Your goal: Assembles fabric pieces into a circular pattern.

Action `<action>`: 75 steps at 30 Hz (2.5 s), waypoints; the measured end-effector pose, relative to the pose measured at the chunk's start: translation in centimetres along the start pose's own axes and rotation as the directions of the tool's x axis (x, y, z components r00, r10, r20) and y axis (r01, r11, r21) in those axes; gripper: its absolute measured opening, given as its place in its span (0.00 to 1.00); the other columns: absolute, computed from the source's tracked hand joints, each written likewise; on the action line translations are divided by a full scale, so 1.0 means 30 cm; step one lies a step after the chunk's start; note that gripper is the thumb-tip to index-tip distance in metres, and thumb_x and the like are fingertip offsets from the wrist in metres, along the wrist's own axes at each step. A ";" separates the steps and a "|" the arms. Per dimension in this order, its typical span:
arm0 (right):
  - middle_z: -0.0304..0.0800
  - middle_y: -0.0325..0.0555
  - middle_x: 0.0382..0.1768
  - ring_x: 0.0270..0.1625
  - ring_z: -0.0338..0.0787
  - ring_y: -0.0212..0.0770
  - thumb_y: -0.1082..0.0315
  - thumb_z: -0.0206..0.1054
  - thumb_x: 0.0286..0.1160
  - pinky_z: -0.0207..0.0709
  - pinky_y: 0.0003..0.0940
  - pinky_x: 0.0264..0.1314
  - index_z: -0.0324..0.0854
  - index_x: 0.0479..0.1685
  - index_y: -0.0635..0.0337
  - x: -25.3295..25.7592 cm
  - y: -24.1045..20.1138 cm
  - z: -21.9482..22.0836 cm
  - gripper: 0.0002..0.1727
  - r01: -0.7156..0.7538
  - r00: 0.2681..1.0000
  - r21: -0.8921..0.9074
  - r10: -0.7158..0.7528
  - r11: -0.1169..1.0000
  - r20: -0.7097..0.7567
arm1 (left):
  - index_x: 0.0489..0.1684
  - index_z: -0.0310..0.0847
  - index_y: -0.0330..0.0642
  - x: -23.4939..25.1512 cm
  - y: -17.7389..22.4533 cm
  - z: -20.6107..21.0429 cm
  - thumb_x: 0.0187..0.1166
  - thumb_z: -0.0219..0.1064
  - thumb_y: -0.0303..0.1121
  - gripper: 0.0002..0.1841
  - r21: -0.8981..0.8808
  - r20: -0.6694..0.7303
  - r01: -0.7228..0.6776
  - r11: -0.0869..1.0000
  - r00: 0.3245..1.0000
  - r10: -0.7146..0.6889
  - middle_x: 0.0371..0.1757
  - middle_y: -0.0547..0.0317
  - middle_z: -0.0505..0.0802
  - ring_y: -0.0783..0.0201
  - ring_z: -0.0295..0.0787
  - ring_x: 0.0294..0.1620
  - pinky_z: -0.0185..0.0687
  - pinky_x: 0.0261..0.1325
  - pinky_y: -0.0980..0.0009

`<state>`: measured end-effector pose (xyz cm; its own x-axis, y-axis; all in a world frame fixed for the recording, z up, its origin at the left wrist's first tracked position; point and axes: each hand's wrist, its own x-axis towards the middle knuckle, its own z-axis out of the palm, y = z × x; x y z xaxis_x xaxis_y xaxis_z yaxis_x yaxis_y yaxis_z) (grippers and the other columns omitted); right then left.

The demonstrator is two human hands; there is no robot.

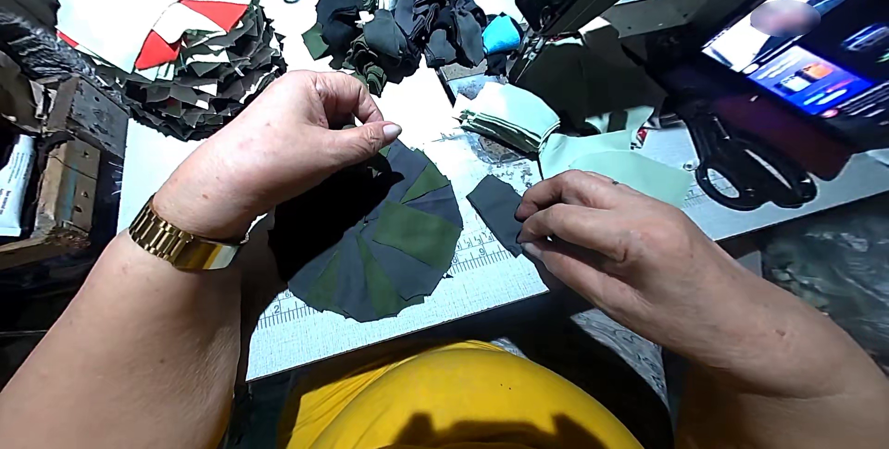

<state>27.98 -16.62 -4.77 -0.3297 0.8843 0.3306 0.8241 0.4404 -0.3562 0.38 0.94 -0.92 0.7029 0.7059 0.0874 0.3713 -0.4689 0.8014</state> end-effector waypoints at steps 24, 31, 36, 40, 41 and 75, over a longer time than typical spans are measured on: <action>0.88 0.36 0.55 0.57 0.86 0.31 0.61 0.68 0.68 0.83 0.26 0.55 0.92 0.39 0.48 -0.015 -0.004 -0.022 0.08 -0.050 0.999 0.039 0.050 0.998 0.022 | 0.35 0.87 0.49 -0.004 0.012 0.002 0.82 0.70 0.39 0.07 0.003 0.015 -0.014 1.000 1.000 0.014 0.25 0.69 0.88 0.77 0.82 0.25 0.76 0.28 0.79; 0.89 0.43 0.50 0.53 0.86 0.40 0.66 0.65 0.70 0.81 0.33 0.53 0.92 0.33 0.54 -0.007 -0.015 0.001 0.09 0.042 0.999 -0.052 -0.043 0.998 -0.018 | 0.35 0.86 0.49 -0.004 0.015 0.003 0.82 0.70 0.39 0.07 0.019 0.026 -0.024 1.000 0.999 0.024 0.24 0.69 0.87 0.78 0.81 0.24 0.75 0.27 0.80; 0.86 0.42 0.50 0.52 0.85 0.38 0.65 0.62 0.74 0.79 0.32 0.51 0.89 0.34 0.54 -0.005 -0.008 0.003 0.10 0.029 1.000 -0.024 -0.029 0.999 -0.010 | 0.35 0.86 0.48 -0.002 0.010 0.004 0.81 0.70 0.39 0.08 0.013 0.026 -0.042 0.999 0.999 0.042 0.24 0.69 0.87 0.77 0.81 0.24 0.75 0.27 0.79; 0.85 0.42 0.49 0.50 0.84 0.37 0.65 0.62 0.73 0.79 0.30 0.50 0.88 0.33 0.54 0.000 -0.010 0.007 0.09 0.011 1.000 -0.033 -0.011 0.999 -0.012 | 0.34 0.86 0.48 -0.002 0.008 0.004 0.81 0.70 0.39 0.08 0.015 0.031 -0.056 0.998 0.998 0.056 0.23 0.70 0.87 0.78 0.80 0.24 0.74 0.26 0.80; 0.85 0.42 0.49 0.50 0.84 0.37 0.66 0.62 0.73 0.79 0.30 0.49 0.88 0.33 0.54 0.001 -0.010 0.010 0.09 0.010 1.000 -0.039 -0.010 0.999 -0.014 | 0.34 0.86 0.49 -0.002 0.008 0.004 0.81 0.70 0.39 0.08 0.016 0.031 -0.058 0.998 0.998 0.057 0.23 0.70 0.87 0.78 0.81 0.24 0.74 0.26 0.81; 0.85 0.39 0.51 0.52 0.84 0.34 0.63 0.64 0.69 0.80 0.29 0.50 0.90 0.35 0.51 0.002 -0.014 0.006 0.08 -0.033 0.999 -0.016 0.033 0.999 0.004 | 0.35 0.86 0.49 -0.005 0.013 0.003 0.81 0.70 0.38 0.06 0.018 0.040 -0.055 0.998 0.998 0.054 0.24 0.70 0.88 0.78 0.81 0.23 0.74 0.26 0.81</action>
<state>27.54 -16.71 -4.76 -0.3041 0.8990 0.3150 0.8418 0.4084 -0.3529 0.48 0.60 -0.68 0.7456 0.6578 0.1071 0.3432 -0.5167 0.7844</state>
